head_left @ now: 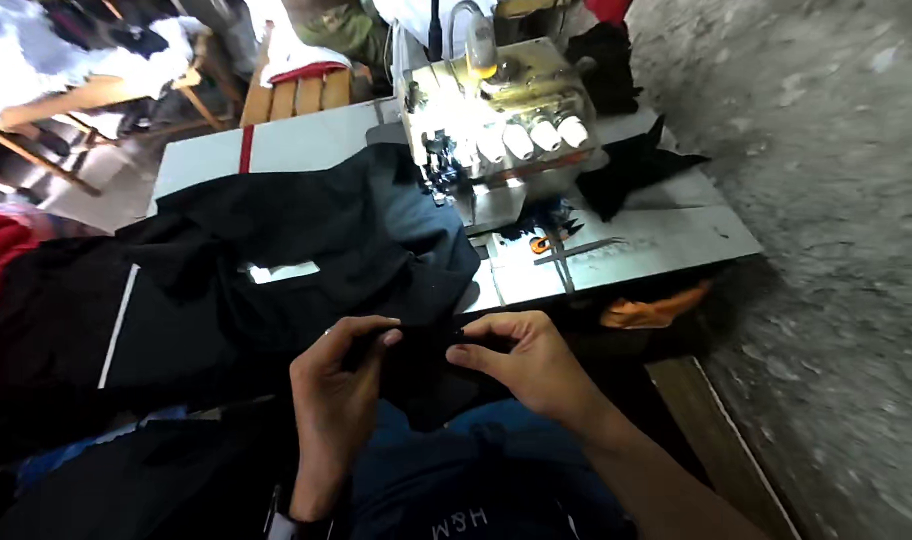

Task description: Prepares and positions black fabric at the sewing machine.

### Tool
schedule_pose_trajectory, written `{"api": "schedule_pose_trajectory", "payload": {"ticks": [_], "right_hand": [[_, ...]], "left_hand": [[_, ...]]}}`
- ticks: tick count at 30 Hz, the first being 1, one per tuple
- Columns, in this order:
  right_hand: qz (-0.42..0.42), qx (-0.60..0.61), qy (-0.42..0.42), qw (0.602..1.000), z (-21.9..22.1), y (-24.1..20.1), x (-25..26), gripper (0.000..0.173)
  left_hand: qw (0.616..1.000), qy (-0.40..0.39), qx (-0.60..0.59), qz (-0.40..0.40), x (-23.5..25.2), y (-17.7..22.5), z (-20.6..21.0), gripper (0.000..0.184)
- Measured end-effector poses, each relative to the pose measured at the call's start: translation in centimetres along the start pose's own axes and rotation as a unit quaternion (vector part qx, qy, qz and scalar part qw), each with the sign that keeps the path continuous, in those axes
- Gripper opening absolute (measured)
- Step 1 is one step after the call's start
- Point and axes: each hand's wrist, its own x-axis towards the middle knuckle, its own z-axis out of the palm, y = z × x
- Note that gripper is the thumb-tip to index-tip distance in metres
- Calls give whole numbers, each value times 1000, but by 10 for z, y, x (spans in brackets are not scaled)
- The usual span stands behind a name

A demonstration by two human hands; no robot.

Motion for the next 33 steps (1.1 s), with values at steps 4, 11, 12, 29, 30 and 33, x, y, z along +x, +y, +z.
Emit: {"api": "schedule_pose_trajectory", "payload": {"ticks": [4, 11, 12, 29, 30, 33], "right_hand": [[-19, -5, 30, 999, 1, 3, 1, 14], [6, 17, 48, 999, -1, -2, 0, 12], [4, 19, 48, 999, -1, -2, 0, 11], [98, -85, -96, 987, -37, -23, -1, 15], [97, -91, -82, 988, -37, -21, 0, 15], [81, -96, -45, 991, -37, -14, 5, 16]], "left_hand": [[1000, 0, 10, -16, 2, 0, 1, 9], [1000, 7, 12, -27, 3, -1, 2, 9], [1000, 7, 12, -28, 3, -1, 2, 9], [998, -9, 62, -19, 22, 4, -6, 14], [998, -10, 65, -22, 24, 1, -5, 14], [998, -6, 63, -28, 31, -6, 0, 14]]}}
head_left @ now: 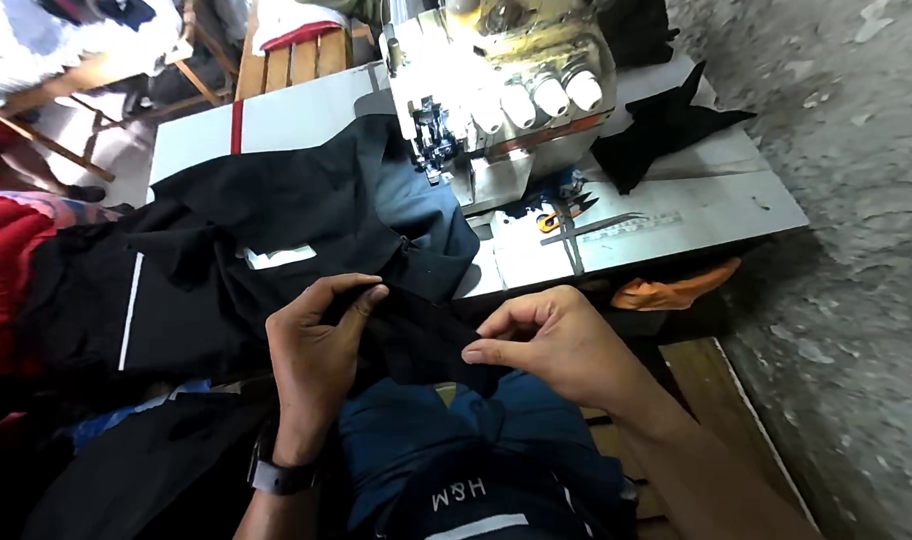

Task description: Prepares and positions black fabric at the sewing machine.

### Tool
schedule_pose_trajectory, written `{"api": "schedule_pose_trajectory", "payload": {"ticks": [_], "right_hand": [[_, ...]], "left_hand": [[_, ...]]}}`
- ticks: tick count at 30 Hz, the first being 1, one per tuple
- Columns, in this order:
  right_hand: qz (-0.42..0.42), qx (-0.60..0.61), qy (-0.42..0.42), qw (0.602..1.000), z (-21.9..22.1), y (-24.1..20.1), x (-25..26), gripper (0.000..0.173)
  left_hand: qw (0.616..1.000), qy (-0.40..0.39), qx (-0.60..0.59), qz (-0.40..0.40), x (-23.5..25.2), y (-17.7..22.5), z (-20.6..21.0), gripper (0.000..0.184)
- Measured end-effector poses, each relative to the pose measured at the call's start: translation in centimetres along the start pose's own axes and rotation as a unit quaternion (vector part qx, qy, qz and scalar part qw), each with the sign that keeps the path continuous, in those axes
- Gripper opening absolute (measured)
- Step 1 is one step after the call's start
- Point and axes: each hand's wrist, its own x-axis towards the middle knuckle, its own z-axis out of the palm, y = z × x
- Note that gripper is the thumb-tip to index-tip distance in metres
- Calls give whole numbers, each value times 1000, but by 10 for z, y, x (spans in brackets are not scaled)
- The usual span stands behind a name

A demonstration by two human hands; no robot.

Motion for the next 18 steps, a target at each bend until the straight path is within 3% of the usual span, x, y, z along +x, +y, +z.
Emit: {"api": "schedule_pose_trajectory", "payload": {"ticks": [8, 14, 18], "right_hand": [[-40, 29, 26, 998, -2, 11, 22, 12], [-94, 95, 71, 988, 10, 12, 66, 12], [-74, 60, 150, 984, 1, 27, 106, 13]], "left_hand": [[1000, 1, -2, 6, 23, -16, 10, 10], [978, -15, 147, 144, 91, -6, -8, 13], [964, 13, 192, 182, 139, -35, 36, 18]]}}
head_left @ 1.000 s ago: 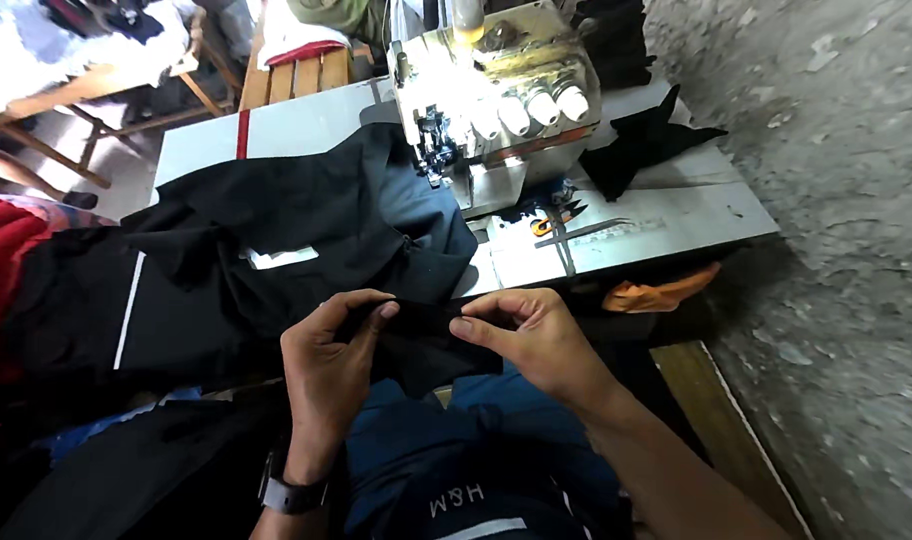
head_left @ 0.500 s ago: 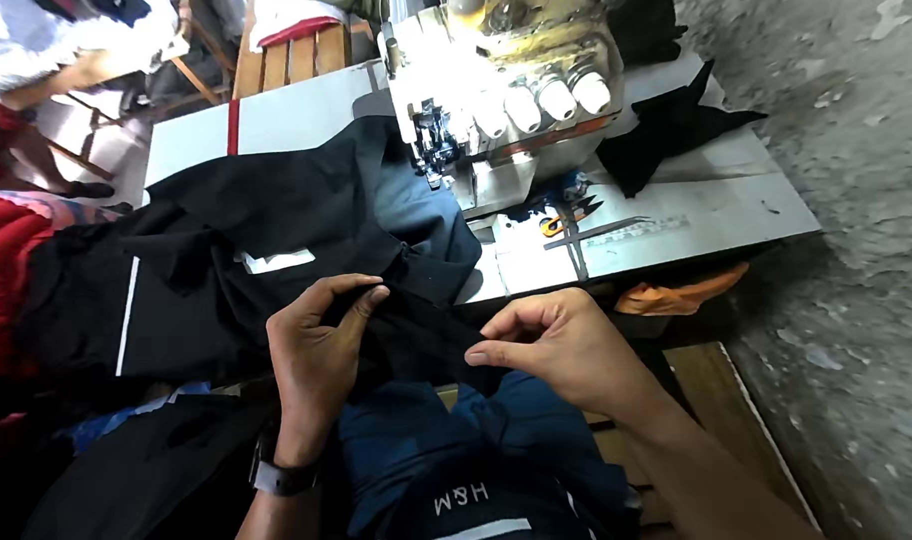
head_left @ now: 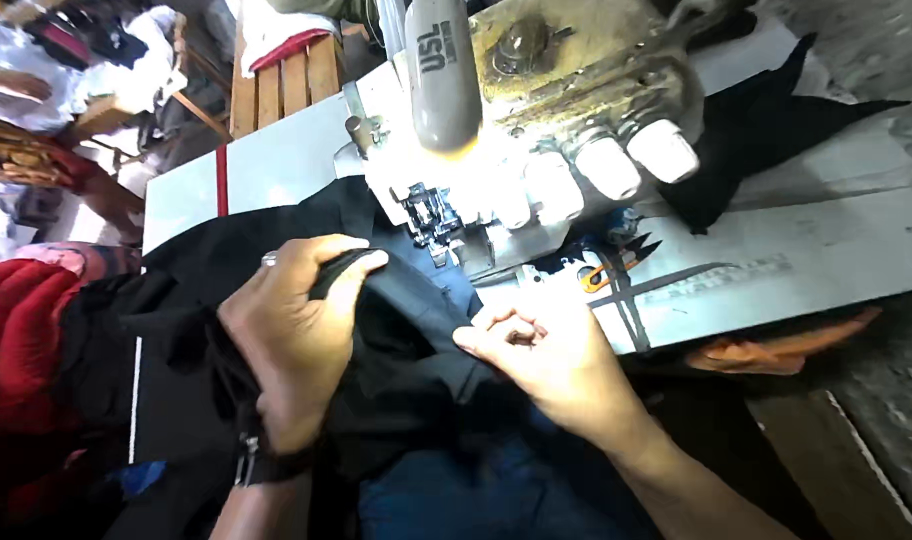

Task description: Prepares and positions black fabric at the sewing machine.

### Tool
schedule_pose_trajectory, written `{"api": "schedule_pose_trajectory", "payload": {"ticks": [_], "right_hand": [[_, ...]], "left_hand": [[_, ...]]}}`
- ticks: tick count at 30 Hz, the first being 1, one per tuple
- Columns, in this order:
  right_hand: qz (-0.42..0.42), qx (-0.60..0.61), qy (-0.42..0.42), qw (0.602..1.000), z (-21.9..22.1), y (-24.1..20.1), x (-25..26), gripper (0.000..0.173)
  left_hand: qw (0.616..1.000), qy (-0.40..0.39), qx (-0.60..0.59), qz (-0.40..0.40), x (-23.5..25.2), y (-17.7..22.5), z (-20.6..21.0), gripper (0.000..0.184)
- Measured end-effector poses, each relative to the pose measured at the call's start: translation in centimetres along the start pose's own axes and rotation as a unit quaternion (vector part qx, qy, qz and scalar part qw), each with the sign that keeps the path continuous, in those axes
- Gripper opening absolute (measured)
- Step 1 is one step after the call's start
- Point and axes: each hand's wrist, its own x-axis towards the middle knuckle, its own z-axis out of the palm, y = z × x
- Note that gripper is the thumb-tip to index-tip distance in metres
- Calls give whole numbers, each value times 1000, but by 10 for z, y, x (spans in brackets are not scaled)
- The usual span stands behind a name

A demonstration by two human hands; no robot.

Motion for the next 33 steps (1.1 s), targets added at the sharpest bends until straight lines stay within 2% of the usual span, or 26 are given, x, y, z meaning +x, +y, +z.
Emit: {"api": "schedule_pose_trajectory", "payload": {"ticks": [4, 7, 14, 19, 21, 23, 26, 29, 30, 33], "right_hand": [[120, 49, -48, 990, -12, 14, 17, 34], [148, 74, -83, 983, -16, 19, 20, 21], [112, 100, -72, 986, -20, 21, 11, 16], [16, 32, -35, 999, -13, 33, 11, 22], [23, 77, -61, 995, -11, 34, 12, 16], [66, 102, -78, 990, -8, 31, 7, 14], [79, 61, -74, 992, -5, 27, -6, 19], [17, -12, -78, 997, -5, 17, -8, 17], [-9, -34, -97, 995, -7, 14, -6, 18], [-18, -96, -139, 985, -11, 9, 0, 43]], "left_hand": [[999, 0, -44, -22, -1, -18, 40, 19], [996, -8, -81, -24, -5, -25, 49, 20], [995, -18, -98, -15, -9, -30, 51, 19], [997, -20, -76, -22, -9, -32, 52, 18], [997, -26, -72, -24, -10, -31, 52, 17], [997, -36, -70, -22, -14, -28, 46, 15], [996, -85, -16, -32, -9, -19, 35, 19], [983, -166, 38, -62, 8, -11, 28, 24], [980, -181, 42, -73, 12, -10, 28, 24], [973, -195, 62, -108, 11, -8, 33, 23]]}}
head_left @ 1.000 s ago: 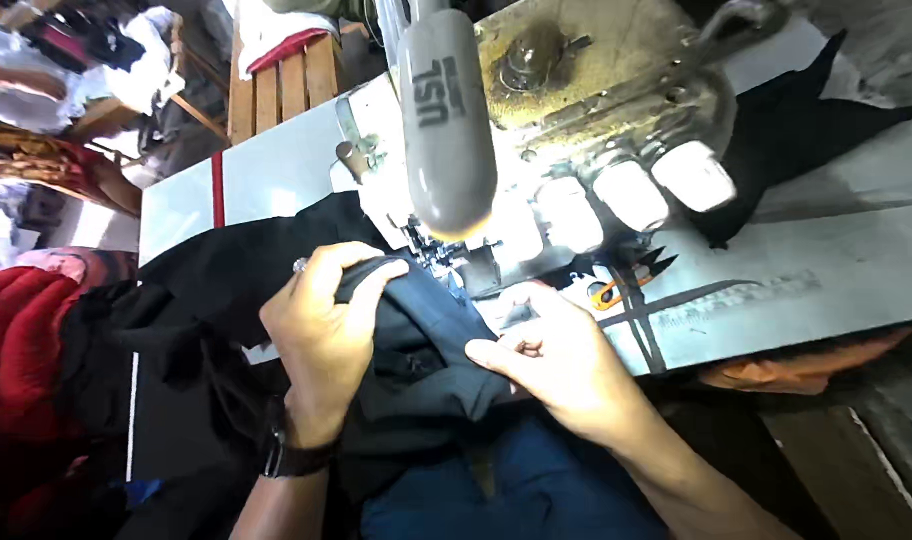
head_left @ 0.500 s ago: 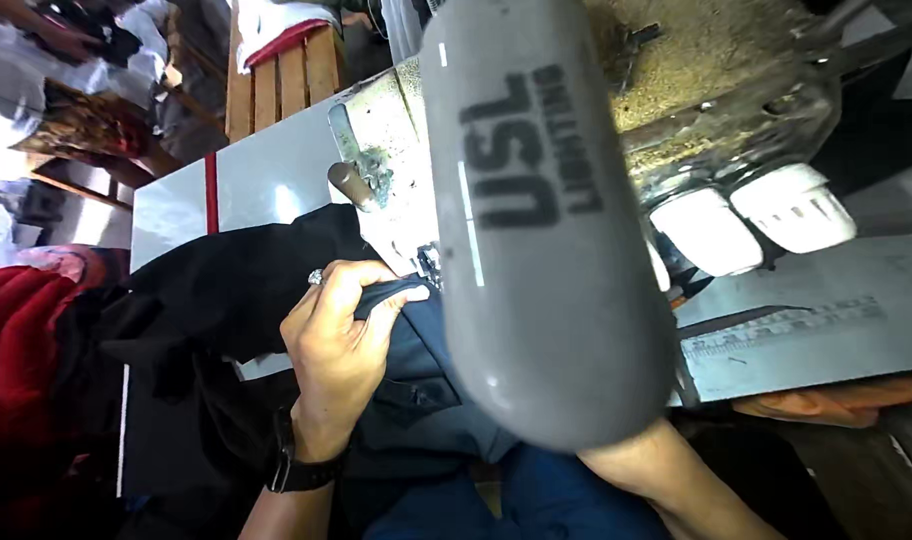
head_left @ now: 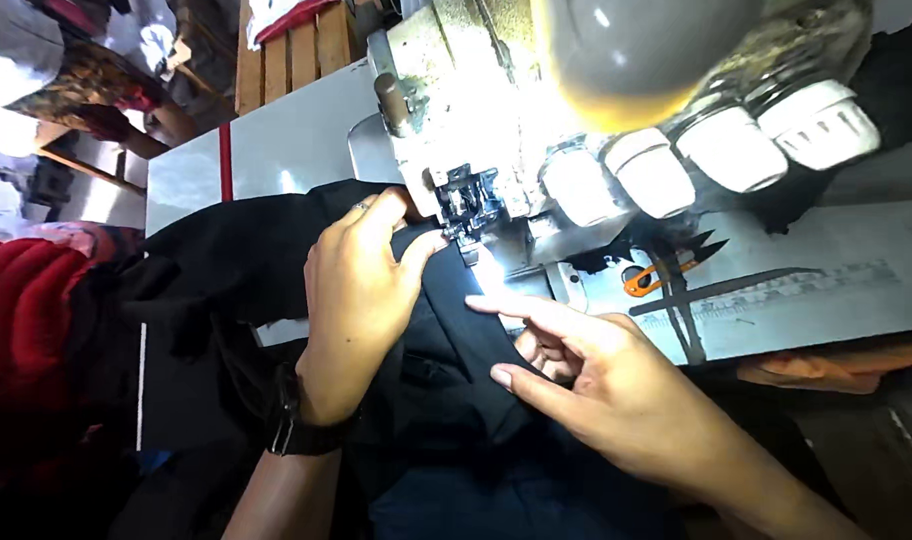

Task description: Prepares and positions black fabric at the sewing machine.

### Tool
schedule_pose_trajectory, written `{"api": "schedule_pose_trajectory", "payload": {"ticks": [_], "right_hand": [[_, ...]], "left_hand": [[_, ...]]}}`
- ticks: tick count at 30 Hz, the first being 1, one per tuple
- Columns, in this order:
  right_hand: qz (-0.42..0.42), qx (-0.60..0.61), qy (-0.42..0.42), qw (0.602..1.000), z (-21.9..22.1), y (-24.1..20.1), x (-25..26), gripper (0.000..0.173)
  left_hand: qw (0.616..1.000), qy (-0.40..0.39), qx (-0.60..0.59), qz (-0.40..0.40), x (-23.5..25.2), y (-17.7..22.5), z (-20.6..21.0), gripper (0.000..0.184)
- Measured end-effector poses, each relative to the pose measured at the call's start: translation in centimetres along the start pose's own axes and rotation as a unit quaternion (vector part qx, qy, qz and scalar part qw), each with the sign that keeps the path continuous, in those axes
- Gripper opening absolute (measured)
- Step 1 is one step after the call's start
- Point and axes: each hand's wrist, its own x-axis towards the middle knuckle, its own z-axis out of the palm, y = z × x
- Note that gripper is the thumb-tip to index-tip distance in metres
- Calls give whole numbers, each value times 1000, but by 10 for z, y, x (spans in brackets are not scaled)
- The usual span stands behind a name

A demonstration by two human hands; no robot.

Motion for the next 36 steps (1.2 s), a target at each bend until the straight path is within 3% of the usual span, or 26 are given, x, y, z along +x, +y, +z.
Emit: {"api": "schedule_pose_trajectory", "payload": {"ticks": [5, 8, 17, 19, 22, 23, 30, 33, 36], "right_hand": [[41, 42, 12, 998, -5, -1, 7, 56], [68, 54, 53, 995, -6, -2, 15, 58], [76, 122, 65, 987, -2, -1, 9, 67], [48, 118, 74, 989, 1, -3, -1, 56], [3, 110, 92, 990, 6, -2, -8, 19], [0, 100, 96, 990, 7, -1, -8, 14], [13, 72, 106, 992, 7, -3, 11, 13], [25, 82, 106, 991, 5, -6, 23, 12], [42, 111, 99, 988, 3, -11, 32, 11]], "left_hand": [[996, 83, -19, -7, -3, -10, 29, 23], [997, 62, -35, 1, 13, -14, 31, 28], [997, 48, -59, 1, 17, -10, 31, 33], [996, 53, -70, 3, 18, -12, 31, 28], [996, 49, -74, 2, 22, -15, 31, 28], [997, 44, -70, 1, 23, -16, 30, 31], [995, 42, -84, 32, 38, -23, 23, 45], [994, 68, -82, 23, 61, -30, 29, 36], [996, 40, -75, -6, 58, -33, 15, 28]]}}
